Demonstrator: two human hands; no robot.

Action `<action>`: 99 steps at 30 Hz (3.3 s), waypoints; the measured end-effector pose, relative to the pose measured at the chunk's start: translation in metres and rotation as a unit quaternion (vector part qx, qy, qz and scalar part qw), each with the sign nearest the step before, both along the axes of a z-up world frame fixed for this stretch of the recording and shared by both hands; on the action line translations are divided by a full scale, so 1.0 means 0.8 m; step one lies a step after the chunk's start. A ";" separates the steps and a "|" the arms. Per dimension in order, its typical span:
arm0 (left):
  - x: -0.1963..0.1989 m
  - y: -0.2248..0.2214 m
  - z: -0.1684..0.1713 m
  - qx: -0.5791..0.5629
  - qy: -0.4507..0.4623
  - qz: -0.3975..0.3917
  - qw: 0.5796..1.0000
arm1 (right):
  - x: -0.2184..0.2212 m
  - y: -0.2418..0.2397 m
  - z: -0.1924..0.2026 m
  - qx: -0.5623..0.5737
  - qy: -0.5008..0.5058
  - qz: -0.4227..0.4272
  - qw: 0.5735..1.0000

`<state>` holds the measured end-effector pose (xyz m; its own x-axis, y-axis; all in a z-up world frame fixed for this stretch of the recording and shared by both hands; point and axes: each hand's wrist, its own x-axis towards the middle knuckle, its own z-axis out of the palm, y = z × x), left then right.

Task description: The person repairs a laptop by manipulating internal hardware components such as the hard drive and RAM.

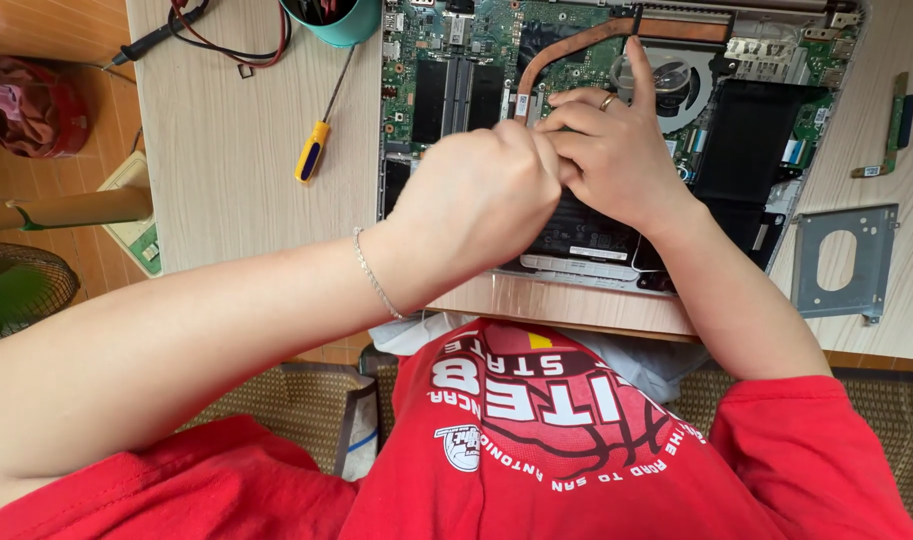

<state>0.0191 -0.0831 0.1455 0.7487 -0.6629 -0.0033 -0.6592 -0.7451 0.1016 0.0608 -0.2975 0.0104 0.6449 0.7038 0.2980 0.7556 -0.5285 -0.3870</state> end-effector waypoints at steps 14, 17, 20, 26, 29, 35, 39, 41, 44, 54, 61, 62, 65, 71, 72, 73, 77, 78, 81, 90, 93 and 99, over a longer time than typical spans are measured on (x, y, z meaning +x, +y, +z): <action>-0.001 0.004 0.002 -0.048 -0.058 -0.048 0.996 | 0.002 -0.010 -0.018 -0.014 -0.004 0.000 1.000; 0.000 0.003 0.003 -0.076 -0.075 -0.055 0.993 | 0.002 -0.007 -0.013 -0.013 -0.006 0.001 1.000; -0.002 0.002 -0.003 -0.035 -0.028 -0.027 0.999 | 0.001 -0.002 0.000 -0.013 0.001 0.004 1.000; -0.002 0.004 0.002 -0.103 -0.109 -0.060 0.987 | 0.002 -0.006 -0.008 -0.019 -0.005 0.004 1.000; -0.003 0.003 -0.005 -0.034 -0.018 -0.020 0.999 | 0.000 -0.006 -0.002 -0.031 -0.018 0.016 0.999; 0.003 0.003 0.014 -0.127 -0.103 -0.092 0.982 | 0.000 -0.006 -0.004 -0.023 -0.015 0.025 0.999; 0.005 0.005 -0.010 -0.142 -0.068 -0.065 0.985 | 0.002 -0.005 0.002 -0.044 -0.004 0.026 0.999; 0.003 0.004 -0.013 -0.081 -0.018 -0.035 0.996 | 0.000 -0.004 0.008 -0.035 0.000 0.029 0.999; 0.003 0.005 -0.013 -0.001 -0.001 -0.023 1.000 | 0.000 -0.002 0.012 -0.024 0.011 0.027 0.999; 0.021 0.010 -0.020 -0.114 -0.110 -0.256 0.954 | -0.003 0.001 0.009 -0.029 0.034 0.015 0.999; 0.022 0.001 -0.019 -0.135 -0.004 -0.016 0.991 | -0.002 -0.003 0.008 -0.042 0.003 0.013 0.999; 0.023 0.000 -0.017 -0.124 0.014 -0.009 0.992 | -0.001 -0.003 0.009 -0.045 0.009 0.015 0.999; 0.025 -0.005 -0.018 -0.098 0.033 -0.018 0.994 | 0.001 0.000 0.014 -0.030 0.031 0.021 0.999; 0.023 -0.007 -0.017 0.069 -0.123 -0.145 0.979 | 0.000 -0.003 0.004 -0.012 0.047 0.021 0.999; 0.022 -0.005 -0.017 0.117 -0.192 -0.191 0.956 | 0.000 -0.001 0.005 -0.006 0.044 0.022 0.999; 0.024 -0.002 -0.019 0.119 -0.194 -0.189 0.955 | 0.000 0.001 0.006 -0.005 0.041 0.024 0.999; 0.037 0.012 -0.022 0.083 -0.252 -0.314 0.912 | -0.004 -0.001 0.011 -0.029 0.026 0.015 0.999; 0.043 0.017 -0.021 0.062 -0.251 -0.341 0.904 | -0.003 -0.001 0.011 -0.017 0.027 0.016 0.999; 0.049 0.042 0.022 0.101 -0.232 -0.340 0.906 | -0.002 -0.018 -0.009 -0.080 -0.031 0.004 0.996; 0.025 0.103 0.046 -0.246 -0.187 -0.070 0.948 | -0.014 -0.003 0.000 -0.055 -0.024 0.022 0.998; 0.032 0.070 -0.042 -0.485 0.009 0.094 0.869 | -0.015 0.000 0.012 -0.045 -0.033 0.023 0.998; 0.062 0.027 -0.143 -0.551 0.054 0.152 0.819 | -0.001 -0.015 0.069 0.088 -0.064 -0.015 0.994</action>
